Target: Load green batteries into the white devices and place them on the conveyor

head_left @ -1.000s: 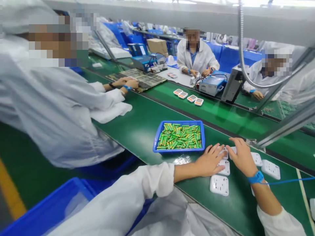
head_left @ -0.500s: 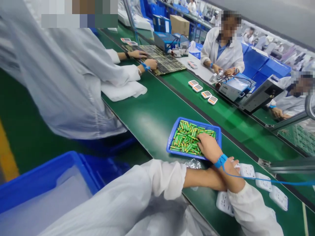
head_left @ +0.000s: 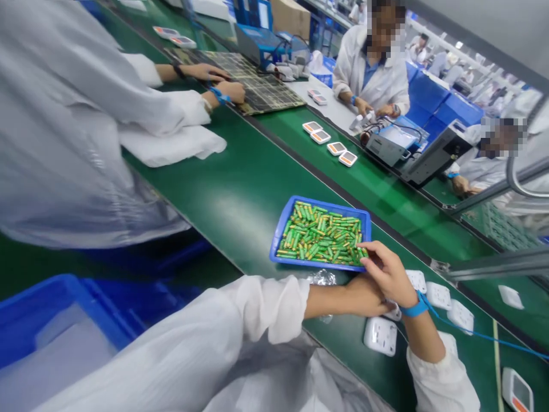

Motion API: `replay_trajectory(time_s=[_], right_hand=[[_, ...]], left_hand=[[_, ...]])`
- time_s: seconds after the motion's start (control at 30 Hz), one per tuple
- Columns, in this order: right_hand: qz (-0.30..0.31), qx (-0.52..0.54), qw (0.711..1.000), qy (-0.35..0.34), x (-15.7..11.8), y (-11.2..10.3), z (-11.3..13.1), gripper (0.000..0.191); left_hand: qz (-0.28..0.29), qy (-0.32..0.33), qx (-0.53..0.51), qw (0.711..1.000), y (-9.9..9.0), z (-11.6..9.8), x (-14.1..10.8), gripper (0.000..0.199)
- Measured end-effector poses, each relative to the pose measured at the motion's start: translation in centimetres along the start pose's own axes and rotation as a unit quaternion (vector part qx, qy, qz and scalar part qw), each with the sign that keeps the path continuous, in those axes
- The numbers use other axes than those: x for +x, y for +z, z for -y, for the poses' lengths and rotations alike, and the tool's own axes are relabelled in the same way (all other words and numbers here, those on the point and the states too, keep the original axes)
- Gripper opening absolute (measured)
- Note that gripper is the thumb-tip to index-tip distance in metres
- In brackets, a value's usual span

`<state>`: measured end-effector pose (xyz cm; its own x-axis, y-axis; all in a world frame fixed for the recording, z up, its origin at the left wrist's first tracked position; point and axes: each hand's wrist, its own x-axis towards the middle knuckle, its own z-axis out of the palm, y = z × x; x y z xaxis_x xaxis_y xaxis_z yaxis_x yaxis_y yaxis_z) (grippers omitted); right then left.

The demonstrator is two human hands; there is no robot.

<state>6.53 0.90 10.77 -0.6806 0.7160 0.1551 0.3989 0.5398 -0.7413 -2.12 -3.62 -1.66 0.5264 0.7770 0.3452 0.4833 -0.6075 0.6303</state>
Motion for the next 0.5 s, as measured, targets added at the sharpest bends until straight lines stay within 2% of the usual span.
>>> replay_trajectory(time_s=[0.13, 0.27, 0.37, 0.5], right_hand=[[-0.128, 0.041, 0.989, 0.064, -5.5, -1.4, -2.4, 0.027], [-0.252, 0.008, 0.951, 0.180, -11.3, -1.5, -5.8, 0.033], [-0.273, -0.007, 0.934, 0.231, -14.2, -0.5, -7.0, 0.036], [-0.258, 0.000, 0.935, 0.242, -14.9, 0.9, -6.6, 0.036]], left_hand=[[-0.006, -0.017, -0.055, 0.998, -1.2, -0.1, 0.3, 0.073], [-0.012, -0.025, -0.053, 0.998, -2.3, -0.3, 0.5, 0.075], [-0.010, -0.023, -0.061, 0.998, -2.5, -0.1, 0.2, 0.070], [-0.010, -0.026, -0.058, 0.998, -2.4, 0.2, -0.2, 0.066]])
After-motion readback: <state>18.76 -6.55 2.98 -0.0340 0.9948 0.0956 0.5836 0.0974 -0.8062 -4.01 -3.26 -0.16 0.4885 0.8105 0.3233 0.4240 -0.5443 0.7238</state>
